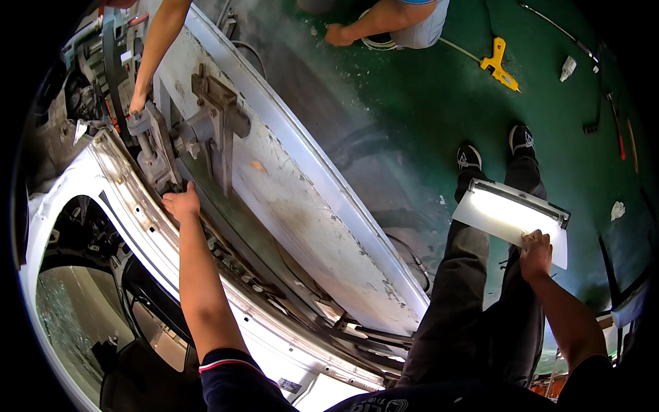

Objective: The person uses a light panel to inspect a detached car hood, then repeatedly taps a metal rod against the hood surface with a hammer to flatten dents. The person also uses a pry bar to adjust the hood edge. Another person works nearby on a different vehicle.

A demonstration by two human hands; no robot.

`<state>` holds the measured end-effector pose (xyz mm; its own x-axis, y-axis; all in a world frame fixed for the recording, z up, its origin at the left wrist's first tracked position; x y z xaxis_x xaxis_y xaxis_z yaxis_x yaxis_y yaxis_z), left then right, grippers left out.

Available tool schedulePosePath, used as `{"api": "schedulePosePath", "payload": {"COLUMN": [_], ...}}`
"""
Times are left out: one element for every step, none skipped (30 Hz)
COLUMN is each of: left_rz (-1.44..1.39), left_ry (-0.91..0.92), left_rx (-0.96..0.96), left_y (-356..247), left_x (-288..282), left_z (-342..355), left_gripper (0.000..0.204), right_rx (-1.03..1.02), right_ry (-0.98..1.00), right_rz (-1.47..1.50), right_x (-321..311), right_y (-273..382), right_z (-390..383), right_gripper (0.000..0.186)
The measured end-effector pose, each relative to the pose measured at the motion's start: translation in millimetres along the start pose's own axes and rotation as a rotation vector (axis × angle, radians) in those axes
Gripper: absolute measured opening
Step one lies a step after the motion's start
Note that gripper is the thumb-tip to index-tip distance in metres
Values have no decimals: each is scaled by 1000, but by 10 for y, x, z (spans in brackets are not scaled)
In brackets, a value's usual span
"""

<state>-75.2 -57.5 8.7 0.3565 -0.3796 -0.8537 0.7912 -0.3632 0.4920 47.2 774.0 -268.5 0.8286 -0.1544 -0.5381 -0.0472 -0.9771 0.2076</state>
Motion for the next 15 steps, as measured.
{"api": "schedulePosePath", "payload": {"left_rz": [-20, -4, 15, 35, 61, 39, 8, 9, 24, 41, 59, 29, -71, -171, -274], "left_ry": [7, 1, -4, 0, 5, -2, 15, 33, 40, 46, 54, 27, 12, -4, -19], "left_rx": [-2, 17, 39, 101, 108, 115, 111, 107, 94, 82, 70, 79, 140, 202, 264], "left_y": [-42, 3, 97, 226, 358, 465, 543, 600, 653, 698, 725, 680, 647, 628, 584], "left_x": [-9, 37, 94, 166, 240, 294, 308, 306, 299, 291, 294, 263, 213, 148, 63], "left_z": [-59, -175, -335, -561, -801, -1069, -1314, -1521, -1646, -1745, -1817, -1863, -1921, -1989, -2077], "left_gripper": [116, 116, 116, 116, 116, 115, 115, 113, 114, 114, 114, 106, 100, 95, 90], "right_rx": [1, -1, 6, 19, 30, 36, 40, 42, 36, 31, 25, 26, 27, 27, 18], "right_ry": [-1, -2, 6, 14, 21, 24, 27, 29, 26, 25, 25, 30, 36, 43, 30], "right_rz": [-6, -10, -11, -10, -9, -9, -9, -11, -7, -2, 3, 2, 1, -1, 0], "right_x": [0, 2, 14, 33, 42, 41, 37, 28, 7, -11, -26, -33, -40, -45, -54], "right_y": [0, 1, -7, -20, -22, -16, -15, -11, 5, 29, 44, 46, 49, 52, 50], "right_z": [-10, -9, -18, -20, -20, -29, -38, -39, -28, -18, -8, 0, 9, 17, 14], "right_gripper": [36, 36, 36, 36, 37, 37, 37, 37, 37, 37, 37, 37, 37, 37, 37]}}
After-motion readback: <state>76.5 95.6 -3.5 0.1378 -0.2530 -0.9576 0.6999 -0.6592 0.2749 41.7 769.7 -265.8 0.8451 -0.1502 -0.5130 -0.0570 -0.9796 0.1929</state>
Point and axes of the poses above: each hand's wrist, its own z-axis towards the middle knuckle, its own x-axis out of the palm, y = z × x, the point moved 2 cm from there along z, towards the middle knuckle, and after that the axes turned 5 degrees about -z, right-handed, at the moved point
